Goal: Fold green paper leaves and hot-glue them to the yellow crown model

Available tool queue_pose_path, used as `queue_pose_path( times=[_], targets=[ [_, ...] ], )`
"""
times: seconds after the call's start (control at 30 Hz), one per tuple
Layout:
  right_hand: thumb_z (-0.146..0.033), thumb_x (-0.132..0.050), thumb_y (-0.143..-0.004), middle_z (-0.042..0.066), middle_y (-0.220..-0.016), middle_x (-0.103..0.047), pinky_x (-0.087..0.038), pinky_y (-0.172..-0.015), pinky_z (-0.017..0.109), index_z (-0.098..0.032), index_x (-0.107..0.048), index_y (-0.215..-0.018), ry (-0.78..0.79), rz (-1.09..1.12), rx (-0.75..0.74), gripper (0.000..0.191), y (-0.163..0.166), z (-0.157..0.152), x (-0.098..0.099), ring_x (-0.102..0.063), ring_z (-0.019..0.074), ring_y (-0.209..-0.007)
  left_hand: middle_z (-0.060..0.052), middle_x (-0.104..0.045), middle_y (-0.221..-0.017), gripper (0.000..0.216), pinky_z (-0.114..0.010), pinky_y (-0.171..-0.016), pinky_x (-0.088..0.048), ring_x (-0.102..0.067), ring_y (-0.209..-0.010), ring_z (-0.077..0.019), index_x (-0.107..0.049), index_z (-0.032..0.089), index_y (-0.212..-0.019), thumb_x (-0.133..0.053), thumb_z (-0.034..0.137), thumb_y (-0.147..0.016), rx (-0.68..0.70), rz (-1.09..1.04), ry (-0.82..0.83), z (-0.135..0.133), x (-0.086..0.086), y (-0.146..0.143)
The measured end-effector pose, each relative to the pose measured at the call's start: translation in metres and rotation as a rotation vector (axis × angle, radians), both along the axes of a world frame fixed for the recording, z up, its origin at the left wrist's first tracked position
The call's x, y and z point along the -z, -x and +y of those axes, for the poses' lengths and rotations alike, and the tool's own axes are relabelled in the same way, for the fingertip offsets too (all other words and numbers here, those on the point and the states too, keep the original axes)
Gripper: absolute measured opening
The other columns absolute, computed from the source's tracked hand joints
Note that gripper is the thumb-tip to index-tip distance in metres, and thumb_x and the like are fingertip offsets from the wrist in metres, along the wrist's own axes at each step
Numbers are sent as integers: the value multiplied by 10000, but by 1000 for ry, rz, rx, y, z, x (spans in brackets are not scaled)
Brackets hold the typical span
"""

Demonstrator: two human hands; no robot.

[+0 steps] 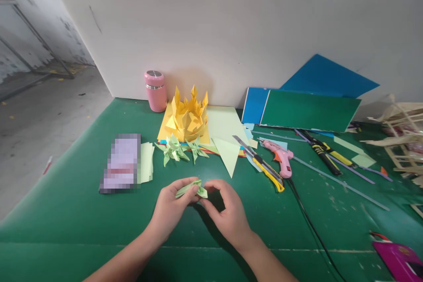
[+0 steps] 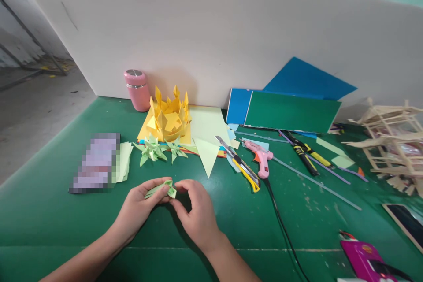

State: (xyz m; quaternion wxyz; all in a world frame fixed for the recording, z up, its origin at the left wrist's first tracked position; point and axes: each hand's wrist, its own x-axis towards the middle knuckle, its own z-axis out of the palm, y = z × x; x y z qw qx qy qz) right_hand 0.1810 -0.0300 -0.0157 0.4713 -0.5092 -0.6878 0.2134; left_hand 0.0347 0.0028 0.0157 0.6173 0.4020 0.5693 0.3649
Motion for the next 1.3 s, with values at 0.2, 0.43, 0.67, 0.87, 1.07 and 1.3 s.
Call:
queue_pose_path(
  times=[0.2,0.43,0.67,0.87,1.07,1.3],
  targets=[
    [-127,-556,-828,18,-825,-654,-495,-692,278,-223,-577,-926,66,51,-22,139,2,0,0,-617,167,-757,-15,-720,-643,326,-261,-617,-529,-658,-603,-179,-717,151,-846,-717,342,-582,42,103,-74,-1,-5,0],
    [-128,-573,-830,18,-821,-661,-490,-682,283,-231,-595,-903,25,34,-39,128,2,0,-1,-615,170,-749,7,-684,-669,247,-214,-572,-471,-594,-578,-127,-699,163,-751,-710,275,-532,5,-20,-60,-4,-3,-1],
    [-161,-588,-848,20,-814,-664,-488,-675,271,-225,-608,-877,-31,23,-38,72,3,-1,-5,-611,166,-748,42,-611,-594,232,-189,-513,-414,-509,-511,-91,-678,166,-743,-691,252,-529,-36,-73,1,-8,-4,-4],
    [-191,-575,-871,29,-834,-668,-497,-693,279,-230,-623,-914,-54,23,-27,75,1,-1,-5,-620,169,-772,31,-638,-662,224,-195,-571,-439,-545,-580,-107,-678,174,-757,-701,271,-557,-43,-98,-9,-11,-5,-5],
    [-201,-572,-875,28,-811,-666,-506,-665,280,-231,-624,-898,-97,21,-32,64,2,-1,-6,-624,167,-743,42,-603,-604,227,-185,-517,-415,-504,-532,-94,-669,170,-742,-692,237,-526,-55,-106,28,-11,-4,-5],
    [-199,-598,-851,25,-797,-674,-510,-661,280,-228,-631,-882,-91,34,-12,54,1,-1,-7,-629,165,-727,18,-652,-665,269,-202,-546,-450,-547,-572,-112,-663,172,-793,-709,246,-539,-55,-79,-34,-11,1,-3]
  ],
)
